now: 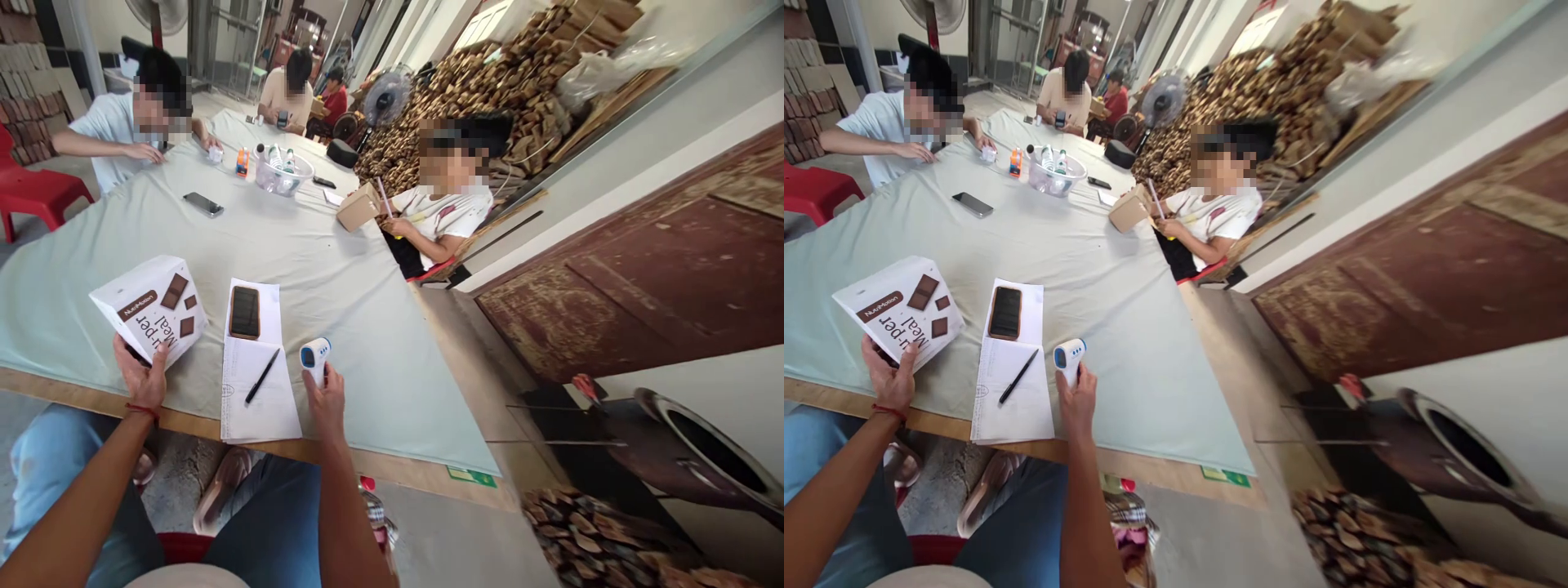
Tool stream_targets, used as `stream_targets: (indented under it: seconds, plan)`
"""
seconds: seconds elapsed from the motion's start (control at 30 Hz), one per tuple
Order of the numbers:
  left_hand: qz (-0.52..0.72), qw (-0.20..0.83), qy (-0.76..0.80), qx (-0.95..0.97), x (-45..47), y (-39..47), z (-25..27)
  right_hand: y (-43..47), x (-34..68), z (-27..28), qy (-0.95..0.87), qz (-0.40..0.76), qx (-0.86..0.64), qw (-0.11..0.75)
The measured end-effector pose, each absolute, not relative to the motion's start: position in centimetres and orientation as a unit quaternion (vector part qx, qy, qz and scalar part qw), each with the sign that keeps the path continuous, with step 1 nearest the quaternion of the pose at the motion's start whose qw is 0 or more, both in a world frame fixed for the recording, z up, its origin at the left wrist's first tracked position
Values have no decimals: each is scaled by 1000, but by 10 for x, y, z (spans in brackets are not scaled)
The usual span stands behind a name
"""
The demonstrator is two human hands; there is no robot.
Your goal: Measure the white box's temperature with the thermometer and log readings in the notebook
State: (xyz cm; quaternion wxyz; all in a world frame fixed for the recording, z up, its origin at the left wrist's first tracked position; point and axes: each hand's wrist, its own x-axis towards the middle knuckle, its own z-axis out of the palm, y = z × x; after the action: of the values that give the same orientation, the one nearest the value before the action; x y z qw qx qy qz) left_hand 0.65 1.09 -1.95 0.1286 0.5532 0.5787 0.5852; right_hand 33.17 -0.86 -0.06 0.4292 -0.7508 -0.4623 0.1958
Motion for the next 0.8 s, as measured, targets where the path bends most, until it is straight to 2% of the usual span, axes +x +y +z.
stream_targets:
  seconds: [0.07, 0.13, 0.23, 0.4, 0.8]
  plan:
    - [613, 111, 596, 507, 10, 8, -17, -18, 298, 11, -452, 314, -665, 505]
    - [589, 121, 594, 534, 11, 8, -18, -29, 260, 22, -447, 459, -578, 506]
    - [547, 144, 590, 577, 9, 11, -22, -43, 212, 35, -448, 552, -504, 490]
    - [541, 172, 587, 577, 9, 13, -23, -42, 179, 36, -453, 560, -488, 492]
    - [543, 196, 584, 571, 13, 12, -15, -33, 180, 25, -460, 545, -527, 462]
